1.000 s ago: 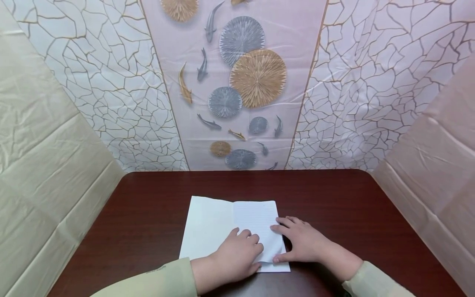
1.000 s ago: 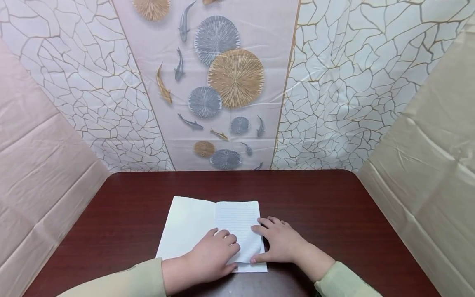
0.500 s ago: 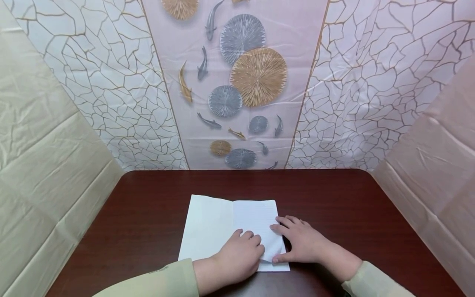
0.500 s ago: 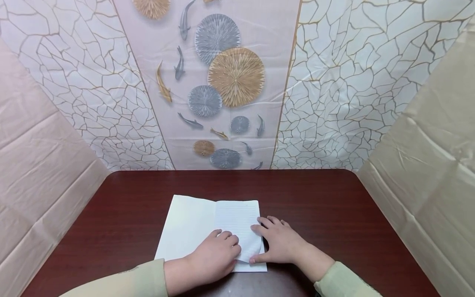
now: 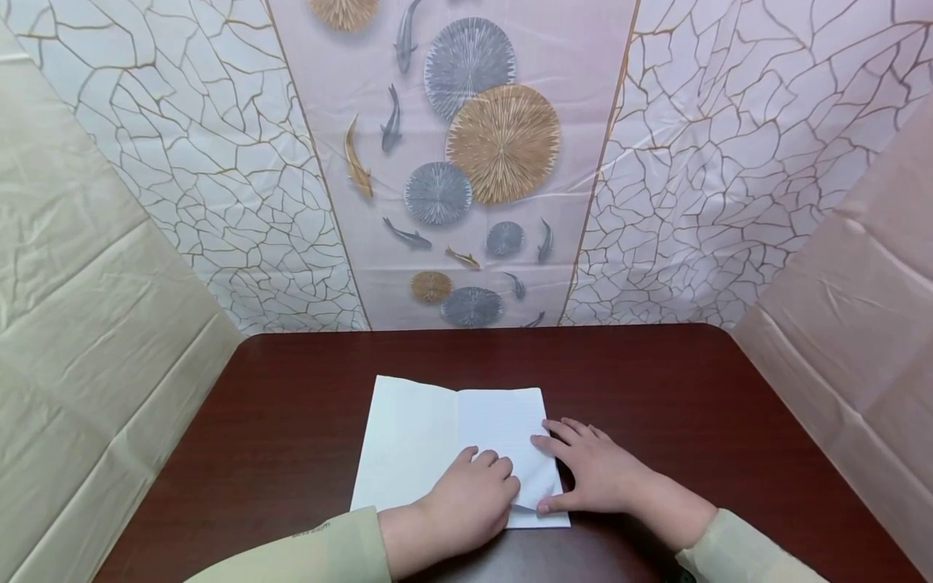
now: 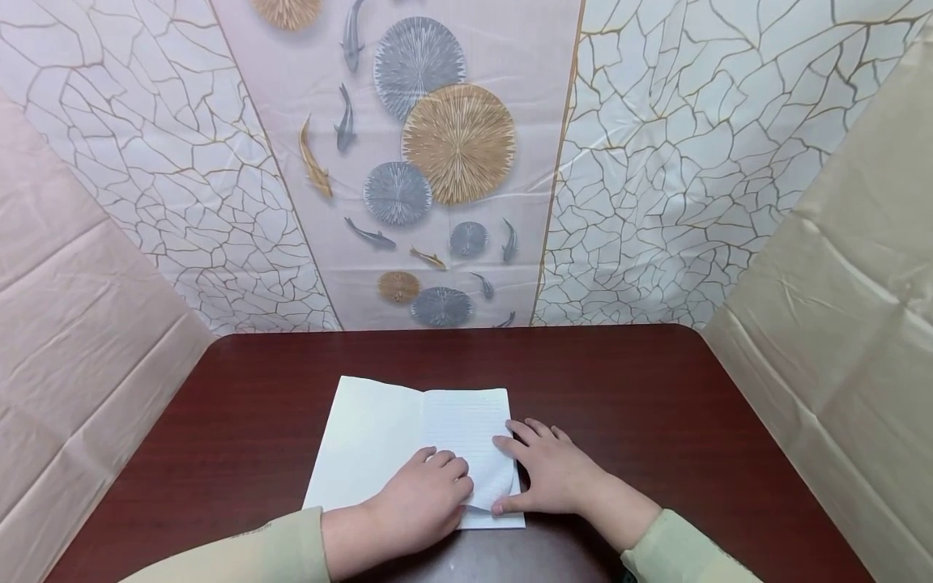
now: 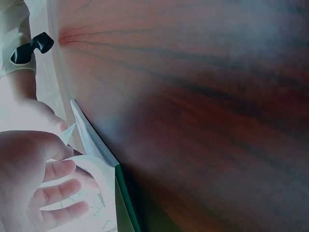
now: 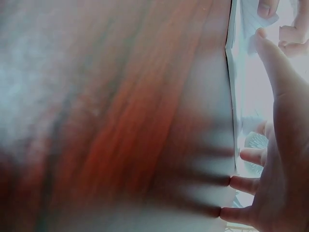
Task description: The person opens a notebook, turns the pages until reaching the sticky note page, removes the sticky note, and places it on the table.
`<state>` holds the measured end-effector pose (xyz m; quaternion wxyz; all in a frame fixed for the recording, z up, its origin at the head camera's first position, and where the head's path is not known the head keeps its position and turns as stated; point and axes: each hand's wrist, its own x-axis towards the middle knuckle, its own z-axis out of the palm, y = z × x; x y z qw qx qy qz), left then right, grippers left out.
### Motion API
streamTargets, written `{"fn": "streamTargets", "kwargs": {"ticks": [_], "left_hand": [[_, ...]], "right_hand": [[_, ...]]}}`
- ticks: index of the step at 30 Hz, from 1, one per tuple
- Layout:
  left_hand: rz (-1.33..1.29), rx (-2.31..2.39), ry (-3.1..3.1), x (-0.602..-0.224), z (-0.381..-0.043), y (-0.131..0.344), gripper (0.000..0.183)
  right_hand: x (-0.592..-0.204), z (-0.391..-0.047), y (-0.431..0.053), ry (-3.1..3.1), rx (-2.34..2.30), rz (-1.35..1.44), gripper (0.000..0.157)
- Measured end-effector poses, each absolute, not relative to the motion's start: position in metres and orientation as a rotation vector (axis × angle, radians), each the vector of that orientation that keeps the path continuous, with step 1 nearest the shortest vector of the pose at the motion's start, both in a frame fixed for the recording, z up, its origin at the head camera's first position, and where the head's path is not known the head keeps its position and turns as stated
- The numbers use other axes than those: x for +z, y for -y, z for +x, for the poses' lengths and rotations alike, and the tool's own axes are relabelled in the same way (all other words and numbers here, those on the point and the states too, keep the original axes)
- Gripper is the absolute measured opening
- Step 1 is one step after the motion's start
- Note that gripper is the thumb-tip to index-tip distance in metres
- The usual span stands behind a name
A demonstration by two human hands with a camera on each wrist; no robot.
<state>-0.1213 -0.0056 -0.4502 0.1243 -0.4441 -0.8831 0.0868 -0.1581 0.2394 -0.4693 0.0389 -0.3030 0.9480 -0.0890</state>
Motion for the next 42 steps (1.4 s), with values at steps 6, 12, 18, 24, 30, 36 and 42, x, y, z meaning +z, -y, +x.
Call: {"fn": "streamTargets", "kwargs": {"ticks": [6, 12, 18, 24, 30, 36, 42], "left_hand": [[-1.281, 0.232, 2.583, -0.448, -0.121, 0.007, 0.016], [-1.270, 0.207, 2.597, -0.447, -0.122, 0.009, 0.016], [-1.247, 0.175, 2.615, -0.447, -0.122, 0.010, 0.015], [-1.237, 0.150, 2.634, -0.447, -0.123, 0.011, 0.016], [-1.210, 0.107, 2.647, -0.446, -0.122, 0.012, 0.014], [-1.179, 0.061, 2.637, -0.446, -0.121, 0.015, 0.011], [-1.124, -0.012, 2.627, -0.446, -0.120, 0.017, 0.009]], "right_hand": [[-0.467, -0.156, -0.241, -2.930, -0.298, -0.971, 0.102], [-0.467, -0.155, -0.243, -2.954, -0.289, -0.965, 0.104], [-0.468, -0.155, -0.246, -2.960, -0.319, -0.955, 0.108], [-0.468, -0.155, -0.251, -2.972, -0.367, -0.943, 0.111], [-0.468, -0.154, -0.254, -3.006, -0.349, -0.924, 0.114], [-0.469, -0.155, -0.256, -3.020, -0.344, -0.890, 0.116], [-0.469, -0.156, -0.259, -3.024, -0.355, -0.877, 0.116]]}}
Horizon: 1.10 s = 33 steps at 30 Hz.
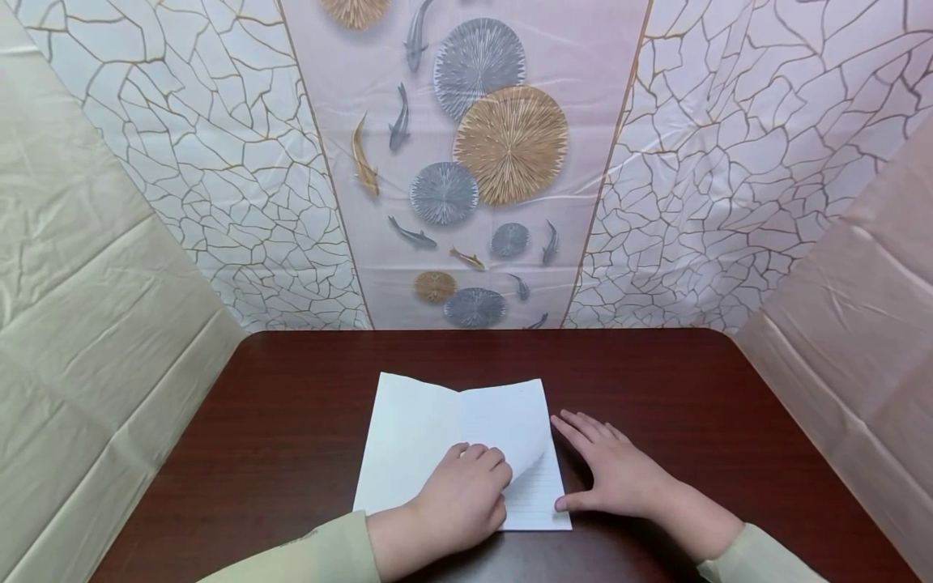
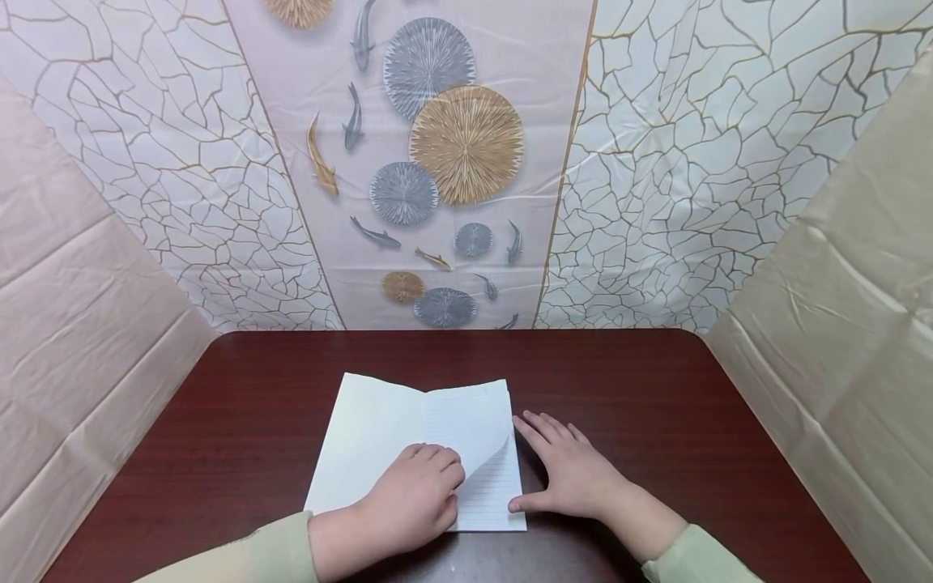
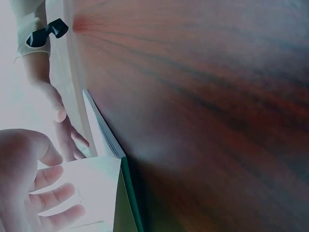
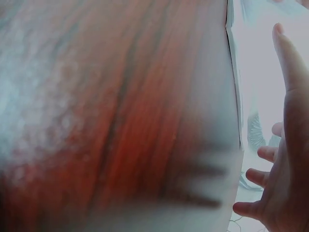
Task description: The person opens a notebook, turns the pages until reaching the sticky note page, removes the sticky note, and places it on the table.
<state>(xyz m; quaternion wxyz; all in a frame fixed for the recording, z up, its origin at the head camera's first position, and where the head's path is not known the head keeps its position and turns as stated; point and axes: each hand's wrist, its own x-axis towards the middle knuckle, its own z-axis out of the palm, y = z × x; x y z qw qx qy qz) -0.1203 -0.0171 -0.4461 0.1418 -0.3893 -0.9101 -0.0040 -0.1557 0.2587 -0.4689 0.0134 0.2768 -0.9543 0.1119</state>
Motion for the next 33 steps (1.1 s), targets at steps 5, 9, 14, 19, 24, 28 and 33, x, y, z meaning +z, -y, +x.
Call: {"fn": "streamTargets", "kwargs": {"ticks": [5, 9, 14, 19, 24, 28, 33], "left_hand": [[-1.065, -0.047, 2.619, -0.440, -0.122, 0.018, 0.012], [-1.021, -0.076, 2.637, -0.429, -0.124, 0.022, 0.018], [-0.946, -0.144, 2.619, -0.419, -0.127, 0.031, 0.017], [-0.886, -0.221, 2.585, -0.413, -0.128, 0.044, 0.015], [-0.813, -0.272, 2.569, -0.409, -0.126, 0.060, 0.016], [-0.741, -0.284, 2.559, -0.411, -0.122, 0.073, 0.018], [-0.658, -0.302, 2.566, -0.414, -0.117, 0.088, 0.012]], "right_hand": [[-0.471, -0.156, -0.260, 2.977, 0.348, 0.889, 0.113], [-0.473, -0.158, -0.260, 2.977, 0.325, 0.906, 0.113], [-0.476, -0.160, -0.259, 2.993, 0.293, 0.924, 0.113], [-0.478, -0.163, -0.258, 3.017, 0.277, 0.930, 0.114], [-0.478, -0.165, -0.258, 3.055, 0.273, 0.938, 0.114], [-0.478, -0.167, -0.257, 3.074, 0.271, 0.942, 0.113], [-0.477, -0.168, -0.257, 3.095, 0.279, 0.939, 0.114]]}}
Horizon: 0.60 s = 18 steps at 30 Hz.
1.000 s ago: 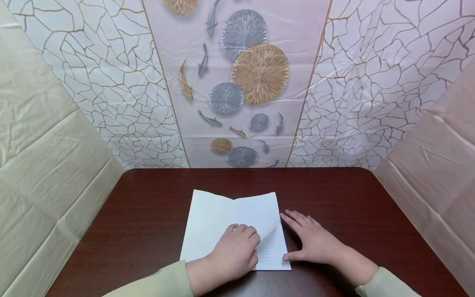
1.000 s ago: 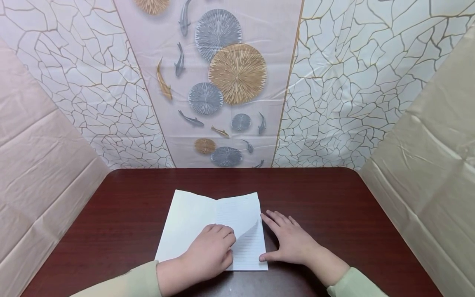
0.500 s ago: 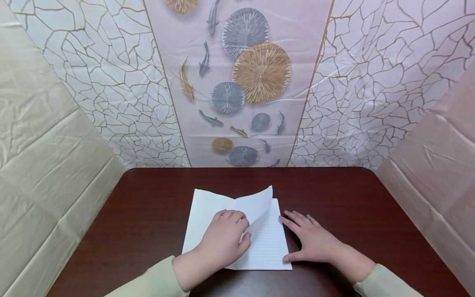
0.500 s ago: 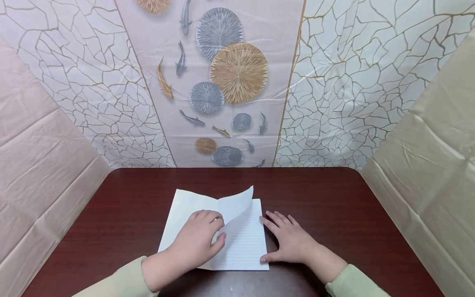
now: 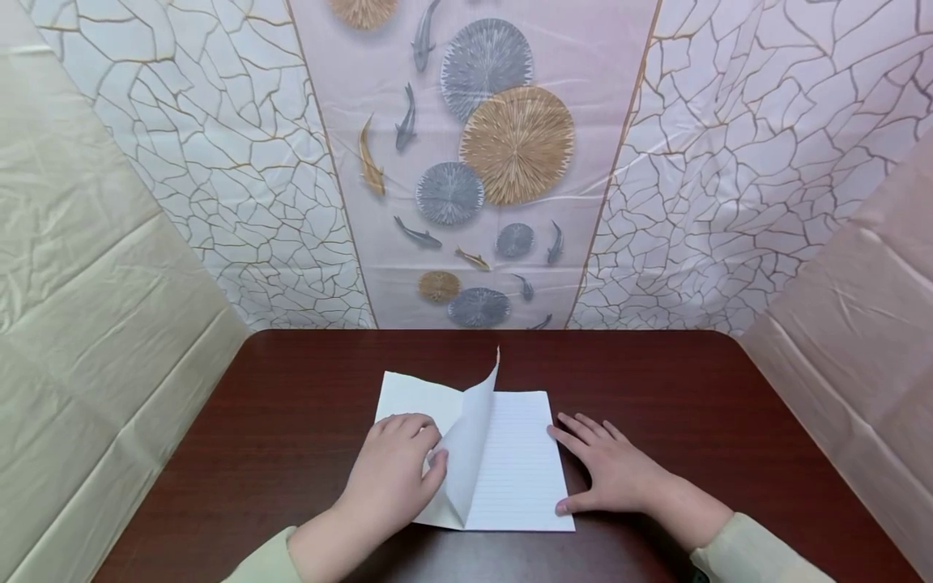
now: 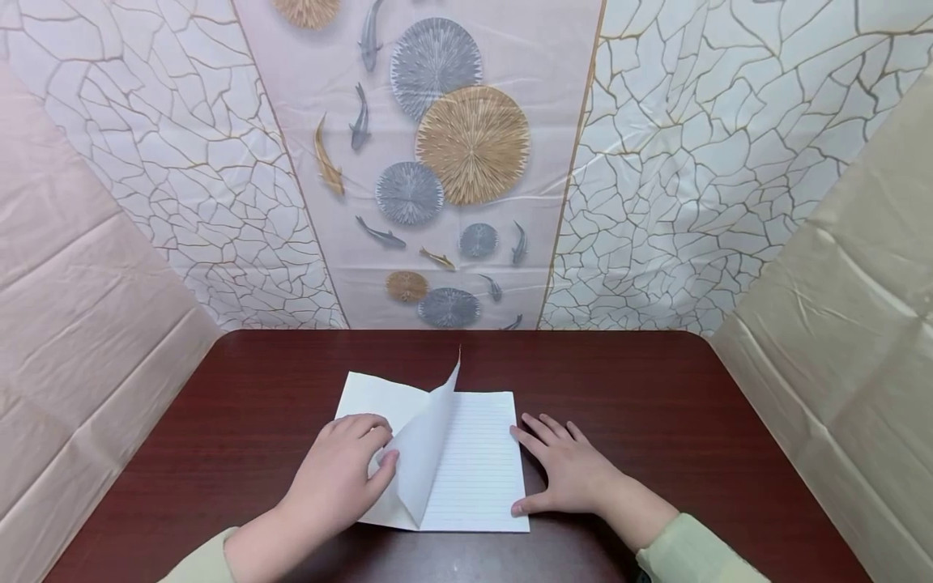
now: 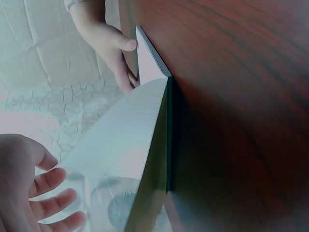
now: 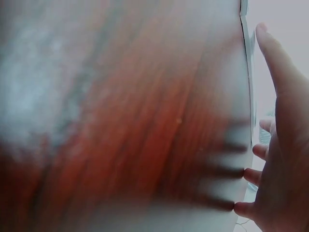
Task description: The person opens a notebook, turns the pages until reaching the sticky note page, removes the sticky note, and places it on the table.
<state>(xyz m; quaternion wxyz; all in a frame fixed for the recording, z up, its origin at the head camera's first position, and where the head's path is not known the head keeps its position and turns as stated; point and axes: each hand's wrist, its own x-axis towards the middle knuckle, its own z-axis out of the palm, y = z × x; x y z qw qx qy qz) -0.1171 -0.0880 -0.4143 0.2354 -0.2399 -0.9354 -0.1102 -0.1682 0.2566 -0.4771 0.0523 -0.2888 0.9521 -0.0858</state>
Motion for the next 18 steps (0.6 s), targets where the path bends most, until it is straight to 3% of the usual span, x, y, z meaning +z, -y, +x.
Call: {"fn": "streamTargets", "kwargs": {"ticks": [12, 18], "left_hand": [[-0.501, -0.368, 2.655, -0.420, -0.108, 0.113, 0.005], [-0.414, -0.408, 2.711, -0.423, -0.103, 0.125, 0.011]], "right_hand": [[-0.475, -0.170, -0.255, -2.876, -0.229, -0.848, 0.115], [-0.474, -0.172, -0.254, -2.862, -0.235, -0.845, 0.115]]}}
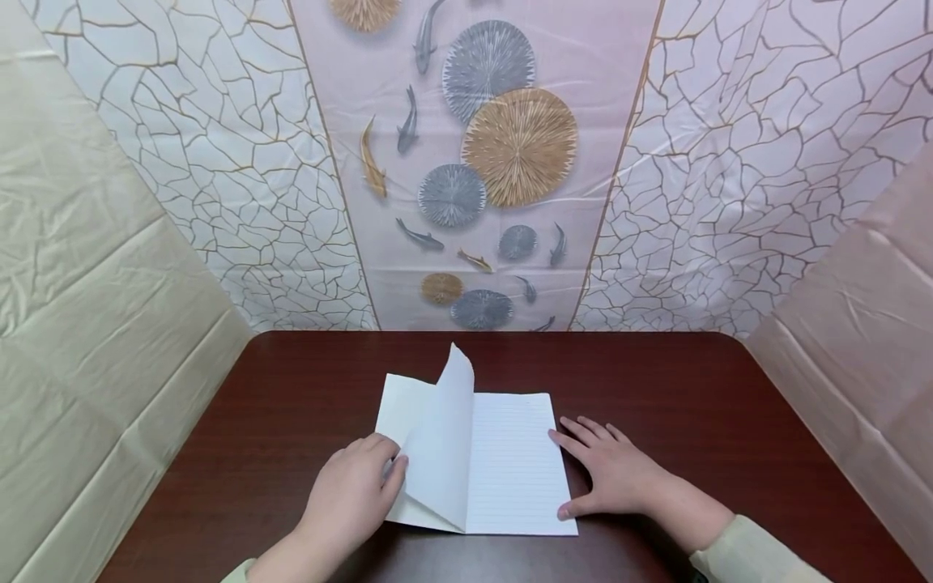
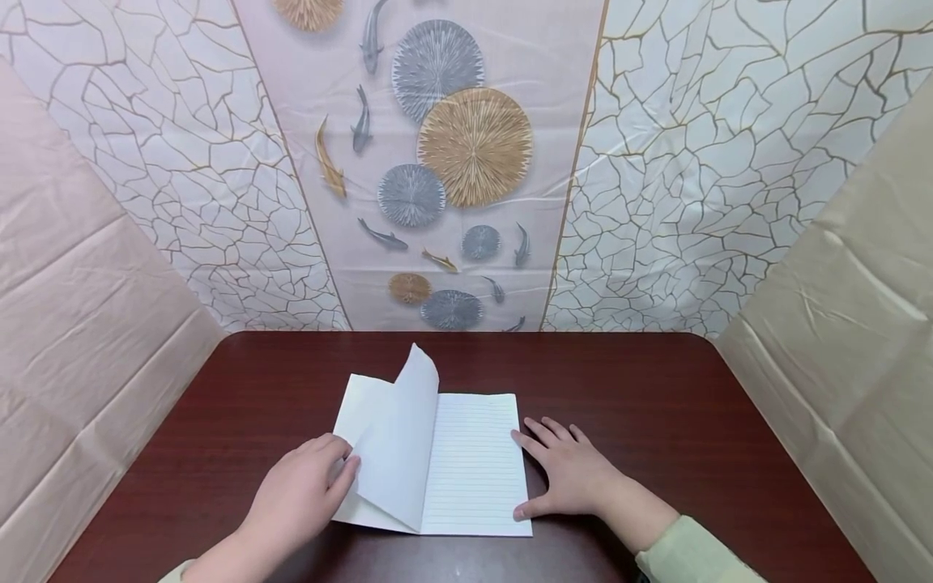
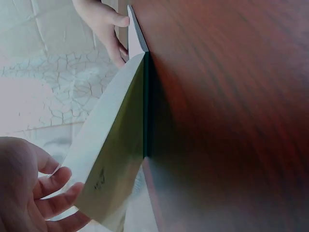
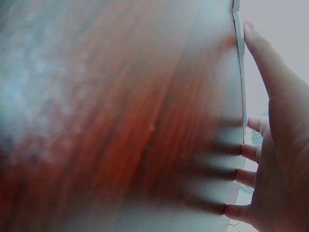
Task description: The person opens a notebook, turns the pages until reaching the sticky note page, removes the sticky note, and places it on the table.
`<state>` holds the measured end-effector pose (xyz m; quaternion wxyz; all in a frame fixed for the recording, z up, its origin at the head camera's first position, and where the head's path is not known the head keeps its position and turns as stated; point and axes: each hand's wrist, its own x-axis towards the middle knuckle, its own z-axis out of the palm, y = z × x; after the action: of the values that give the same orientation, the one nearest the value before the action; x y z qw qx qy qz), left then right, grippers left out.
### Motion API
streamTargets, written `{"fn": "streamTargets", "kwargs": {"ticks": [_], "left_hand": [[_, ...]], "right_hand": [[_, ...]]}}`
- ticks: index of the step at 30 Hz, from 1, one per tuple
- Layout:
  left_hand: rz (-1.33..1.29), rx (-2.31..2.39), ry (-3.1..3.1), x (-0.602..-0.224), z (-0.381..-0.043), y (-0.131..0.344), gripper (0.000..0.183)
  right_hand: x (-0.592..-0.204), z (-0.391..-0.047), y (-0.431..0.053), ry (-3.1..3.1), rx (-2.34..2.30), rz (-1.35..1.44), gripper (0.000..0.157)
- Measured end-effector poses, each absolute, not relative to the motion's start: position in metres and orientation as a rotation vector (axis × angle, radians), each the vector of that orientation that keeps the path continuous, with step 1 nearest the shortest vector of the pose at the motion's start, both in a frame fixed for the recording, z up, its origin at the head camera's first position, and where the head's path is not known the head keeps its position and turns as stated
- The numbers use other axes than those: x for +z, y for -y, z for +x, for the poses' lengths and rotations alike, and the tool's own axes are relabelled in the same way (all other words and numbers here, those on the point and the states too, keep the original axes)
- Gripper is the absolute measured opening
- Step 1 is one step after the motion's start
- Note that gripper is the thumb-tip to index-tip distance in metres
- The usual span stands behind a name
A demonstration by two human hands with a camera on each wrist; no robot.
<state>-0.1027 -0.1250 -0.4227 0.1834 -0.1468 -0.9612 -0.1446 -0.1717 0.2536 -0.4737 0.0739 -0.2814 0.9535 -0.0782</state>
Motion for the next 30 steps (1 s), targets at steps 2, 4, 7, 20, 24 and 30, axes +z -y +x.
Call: {"fn": "streamTargets", "kwargs": {"ticks": [2, 4, 7, 20, 24, 30], "left_hand": [[-0.384, -0.414, 2.723, -0.425, -0.101, 0.129, 0.013], [-0.351, -0.417, 2.735, -0.428, -0.099, 0.133, 0.014], [-0.307, -0.429, 2.751, -0.432, -0.097, 0.138, 0.014], [-0.260, -0.397, 2.833, -0.441, -0.090, 0.152, 0.024], [-0.267, -0.310, 2.888, -0.445, -0.088, 0.155, 0.026], [-0.262, -0.207, 2.998, -0.451, -0.088, 0.156, 0.028]], "right_hand": [[-0.473, -0.172, -0.254, -2.858, -0.239, -0.839, 0.115], [-0.473, -0.172, -0.254, -2.855, -0.242, -0.837, 0.115], [-0.472, -0.171, -0.255, -2.853, -0.252, -0.835, 0.115], [-0.473, -0.169, -0.255, -2.826, -0.273, -0.819, 0.114], [-0.474, -0.168, -0.255, -2.822, -0.283, -0.823, 0.114], [-0.474, -0.168, -0.255, -2.823, -0.278, -0.820, 0.114]]}}
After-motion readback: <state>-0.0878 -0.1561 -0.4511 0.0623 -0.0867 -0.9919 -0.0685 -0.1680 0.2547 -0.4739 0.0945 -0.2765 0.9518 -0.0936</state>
